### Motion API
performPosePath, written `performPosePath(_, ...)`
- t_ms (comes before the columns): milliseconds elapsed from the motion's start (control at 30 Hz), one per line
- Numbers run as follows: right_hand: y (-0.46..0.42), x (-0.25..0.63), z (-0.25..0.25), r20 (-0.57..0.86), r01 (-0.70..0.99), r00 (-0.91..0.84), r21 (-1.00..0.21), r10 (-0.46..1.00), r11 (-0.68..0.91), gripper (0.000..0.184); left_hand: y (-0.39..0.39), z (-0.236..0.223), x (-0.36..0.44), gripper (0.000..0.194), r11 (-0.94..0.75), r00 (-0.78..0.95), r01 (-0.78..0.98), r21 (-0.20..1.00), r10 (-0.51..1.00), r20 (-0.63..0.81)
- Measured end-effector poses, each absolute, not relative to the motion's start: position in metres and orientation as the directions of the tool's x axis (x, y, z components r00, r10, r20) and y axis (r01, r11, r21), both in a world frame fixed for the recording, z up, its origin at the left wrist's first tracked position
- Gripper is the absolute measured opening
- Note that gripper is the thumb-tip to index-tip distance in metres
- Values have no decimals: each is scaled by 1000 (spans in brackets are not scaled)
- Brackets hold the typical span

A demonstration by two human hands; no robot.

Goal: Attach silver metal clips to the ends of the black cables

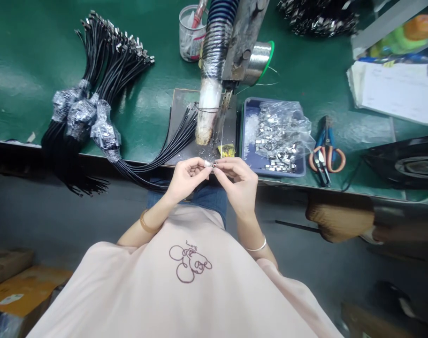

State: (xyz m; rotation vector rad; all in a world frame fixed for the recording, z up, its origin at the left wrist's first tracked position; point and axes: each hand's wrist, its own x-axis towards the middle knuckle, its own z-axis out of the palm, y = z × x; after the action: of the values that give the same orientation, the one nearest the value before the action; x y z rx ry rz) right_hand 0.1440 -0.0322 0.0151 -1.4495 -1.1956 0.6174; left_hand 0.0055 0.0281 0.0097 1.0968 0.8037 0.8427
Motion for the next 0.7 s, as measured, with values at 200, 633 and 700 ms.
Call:
performPosePath(200, -30, 146, 12, 166, 201, 373, -975, 913, 95, 13, 26, 10, 6, 34, 175, 474, -176, 969, 878, -72)
performPosePath(633, -39, 138, 14, 329, 293, 513, -935, 792, 199, 16, 26, 13, 6, 40, 210, 496, -103, 972, 858, -133)
performPosePath(700, -38, 139, 14, 311, 312, 479, -934, 821, 172, 18, 26, 14, 6, 41, 231, 532, -86, 969, 833, -151)
